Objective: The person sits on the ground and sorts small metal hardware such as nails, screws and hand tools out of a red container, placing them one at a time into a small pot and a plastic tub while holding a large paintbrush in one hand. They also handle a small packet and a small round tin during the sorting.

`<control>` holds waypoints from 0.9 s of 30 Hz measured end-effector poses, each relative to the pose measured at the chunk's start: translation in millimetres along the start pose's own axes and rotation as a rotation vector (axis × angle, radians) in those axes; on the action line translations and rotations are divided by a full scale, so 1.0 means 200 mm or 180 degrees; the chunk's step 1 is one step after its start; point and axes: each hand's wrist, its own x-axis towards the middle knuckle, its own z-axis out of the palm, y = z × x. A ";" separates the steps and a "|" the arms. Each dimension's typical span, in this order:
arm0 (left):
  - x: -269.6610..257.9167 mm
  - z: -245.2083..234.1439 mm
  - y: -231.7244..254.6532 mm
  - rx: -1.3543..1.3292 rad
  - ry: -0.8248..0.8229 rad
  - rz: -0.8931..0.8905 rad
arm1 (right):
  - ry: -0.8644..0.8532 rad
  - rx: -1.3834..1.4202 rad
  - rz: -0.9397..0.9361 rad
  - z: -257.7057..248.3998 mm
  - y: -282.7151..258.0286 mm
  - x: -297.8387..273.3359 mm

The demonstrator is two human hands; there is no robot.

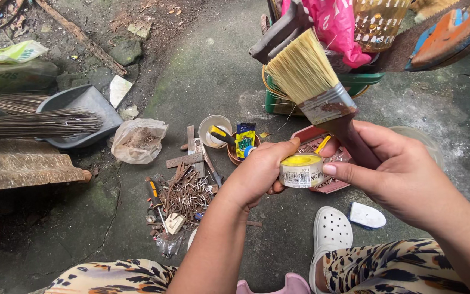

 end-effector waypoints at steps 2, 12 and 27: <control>0.00 0.01 0.00 -0.0045 -0.0045 0.0014 | 0.0008 -0.0001 0.0030 -0.01 0.00 0.00; -0.06 0.07 -0.03 -0.1069 -0.1291 0.0930 | 0.0577 -0.0124 0.0091 0.03 -0.10 0.02; -0.04 0.18 -0.10 -0.2985 -0.2115 0.0626 | 0.0518 0.0138 0.0063 0.00 -0.15 0.02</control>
